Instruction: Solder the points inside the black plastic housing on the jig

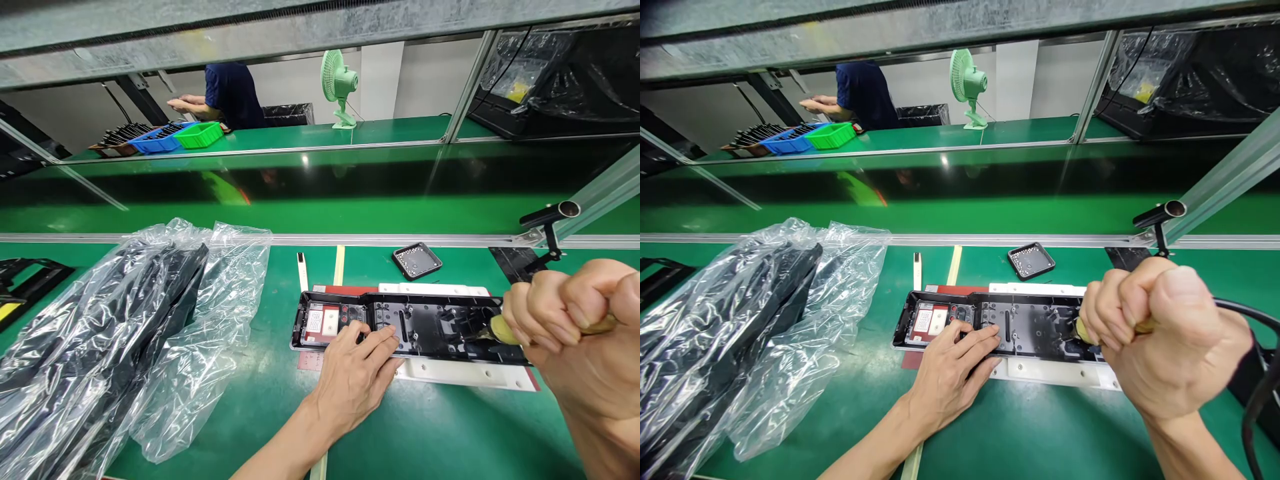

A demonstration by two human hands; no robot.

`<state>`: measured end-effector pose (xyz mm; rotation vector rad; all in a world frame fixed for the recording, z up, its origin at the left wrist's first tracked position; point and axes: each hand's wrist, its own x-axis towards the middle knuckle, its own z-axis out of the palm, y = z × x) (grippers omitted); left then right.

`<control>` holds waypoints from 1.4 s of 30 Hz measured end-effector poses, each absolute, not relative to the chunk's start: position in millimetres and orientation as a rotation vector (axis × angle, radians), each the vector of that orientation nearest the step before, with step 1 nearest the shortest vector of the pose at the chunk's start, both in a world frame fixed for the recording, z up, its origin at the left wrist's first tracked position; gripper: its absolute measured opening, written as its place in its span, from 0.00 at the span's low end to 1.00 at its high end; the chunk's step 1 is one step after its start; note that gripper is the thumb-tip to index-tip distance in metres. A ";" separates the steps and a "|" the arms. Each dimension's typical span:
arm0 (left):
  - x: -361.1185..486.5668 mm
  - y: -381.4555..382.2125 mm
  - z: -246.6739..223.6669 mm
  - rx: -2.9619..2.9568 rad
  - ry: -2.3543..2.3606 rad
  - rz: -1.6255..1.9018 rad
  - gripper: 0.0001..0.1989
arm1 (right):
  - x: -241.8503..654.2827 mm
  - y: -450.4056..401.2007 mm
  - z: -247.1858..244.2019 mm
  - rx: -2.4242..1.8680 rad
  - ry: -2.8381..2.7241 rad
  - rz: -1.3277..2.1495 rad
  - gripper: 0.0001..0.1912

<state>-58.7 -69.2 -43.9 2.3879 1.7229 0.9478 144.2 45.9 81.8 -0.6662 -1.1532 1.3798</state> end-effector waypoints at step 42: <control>-57.7 -71.0 -40.9 2.405 1.743 0.947 0.13 | 139.0 42.7 84.8 -0.808 -1.102 1.275 0.23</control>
